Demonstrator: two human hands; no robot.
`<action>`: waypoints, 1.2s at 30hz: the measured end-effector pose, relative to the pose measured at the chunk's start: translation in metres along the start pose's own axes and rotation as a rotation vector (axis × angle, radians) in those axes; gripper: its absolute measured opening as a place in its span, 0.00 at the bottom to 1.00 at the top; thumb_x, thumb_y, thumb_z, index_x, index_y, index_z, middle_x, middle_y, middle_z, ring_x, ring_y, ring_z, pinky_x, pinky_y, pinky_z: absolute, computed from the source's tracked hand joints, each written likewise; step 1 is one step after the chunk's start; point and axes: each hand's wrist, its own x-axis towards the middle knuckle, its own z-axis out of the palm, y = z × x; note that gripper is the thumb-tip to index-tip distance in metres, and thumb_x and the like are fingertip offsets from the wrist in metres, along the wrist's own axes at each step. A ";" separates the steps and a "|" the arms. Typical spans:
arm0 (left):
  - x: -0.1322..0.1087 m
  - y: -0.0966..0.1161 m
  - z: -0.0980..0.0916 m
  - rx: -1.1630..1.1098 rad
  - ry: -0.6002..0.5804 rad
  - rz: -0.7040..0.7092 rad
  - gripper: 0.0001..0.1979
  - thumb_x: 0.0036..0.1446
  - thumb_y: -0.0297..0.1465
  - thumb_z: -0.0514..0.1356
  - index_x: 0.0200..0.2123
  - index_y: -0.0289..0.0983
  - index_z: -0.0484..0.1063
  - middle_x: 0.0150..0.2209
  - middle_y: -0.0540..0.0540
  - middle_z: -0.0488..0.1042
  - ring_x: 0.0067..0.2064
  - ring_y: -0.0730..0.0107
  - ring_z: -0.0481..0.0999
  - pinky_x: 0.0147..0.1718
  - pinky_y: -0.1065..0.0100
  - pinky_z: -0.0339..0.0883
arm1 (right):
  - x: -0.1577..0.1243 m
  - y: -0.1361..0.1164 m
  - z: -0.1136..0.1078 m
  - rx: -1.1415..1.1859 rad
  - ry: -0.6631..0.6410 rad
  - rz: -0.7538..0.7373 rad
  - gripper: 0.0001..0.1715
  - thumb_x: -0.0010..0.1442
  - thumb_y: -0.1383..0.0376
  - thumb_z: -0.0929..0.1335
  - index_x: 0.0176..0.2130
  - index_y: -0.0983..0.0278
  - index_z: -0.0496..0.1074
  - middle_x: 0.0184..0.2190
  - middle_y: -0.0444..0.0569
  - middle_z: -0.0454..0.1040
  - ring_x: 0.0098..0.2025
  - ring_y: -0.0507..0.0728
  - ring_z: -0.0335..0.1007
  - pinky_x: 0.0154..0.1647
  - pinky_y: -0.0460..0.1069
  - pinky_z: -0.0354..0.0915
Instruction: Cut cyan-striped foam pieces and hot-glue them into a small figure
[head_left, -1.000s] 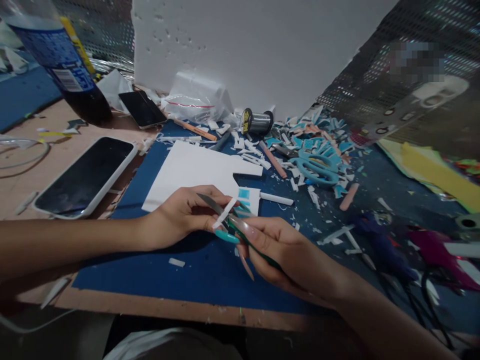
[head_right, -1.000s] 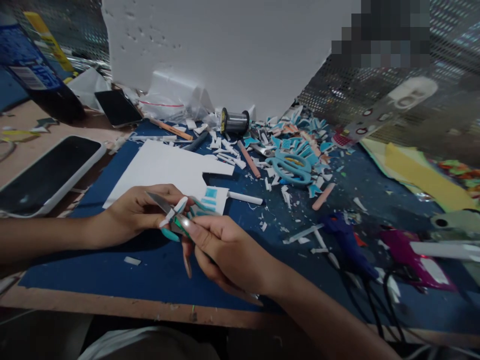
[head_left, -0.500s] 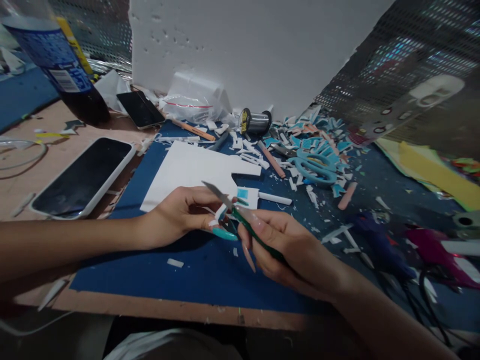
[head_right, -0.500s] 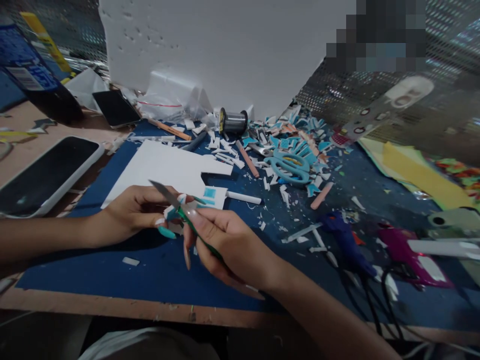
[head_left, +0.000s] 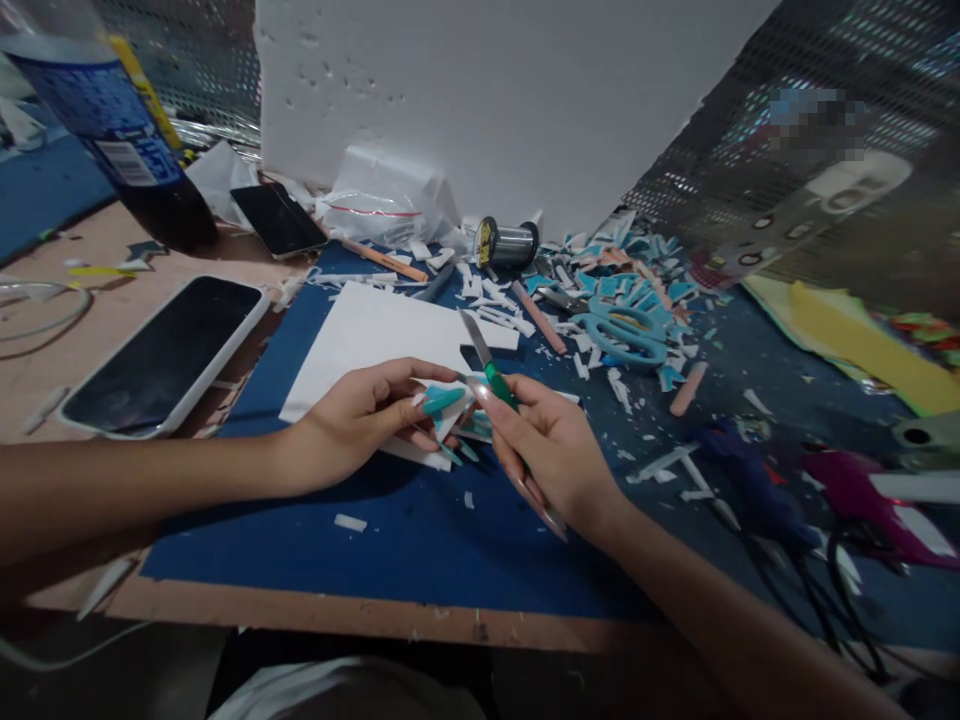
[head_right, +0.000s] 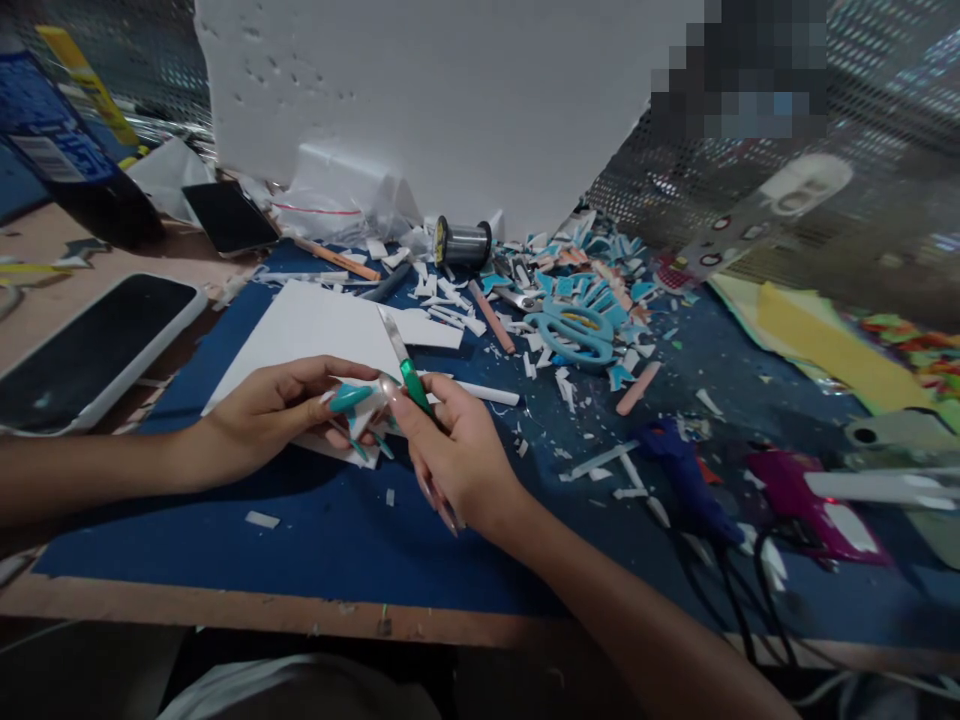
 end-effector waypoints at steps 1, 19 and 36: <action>0.000 0.000 0.000 0.014 0.014 -0.009 0.17 0.55 0.29 0.63 0.48 0.33 0.68 0.28 0.51 0.79 0.30 0.74 0.81 0.30 0.78 0.76 | 0.000 -0.001 0.000 0.002 -0.005 -0.004 0.15 0.61 0.54 0.64 0.38 0.63 0.63 0.08 0.31 0.57 0.05 0.44 0.47 0.05 0.38 0.44; -0.006 -0.003 -0.003 0.368 0.015 0.191 0.14 0.59 0.36 0.57 0.44 0.34 0.63 0.21 0.53 0.71 0.21 0.74 0.73 0.19 0.75 0.70 | 0.000 0.005 0.000 -0.010 -0.143 -0.040 0.12 0.63 0.56 0.63 0.37 0.62 0.60 0.10 0.30 0.58 0.07 0.44 0.48 0.05 0.38 0.48; -0.007 0.004 -0.015 1.336 0.020 0.842 0.30 0.61 0.41 0.52 0.61 0.30 0.53 0.57 0.32 0.62 0.57 0.50 0.62 0.54 0.49 0.59 | 0.002 0.013 0.003 0.058 0.061 -0.088 0.16 0.62 0.52 0.65 0.33 0.60 0.58 0.11 0.30 0.57 0.07 0.43 0.47 0.06 0.39 0.50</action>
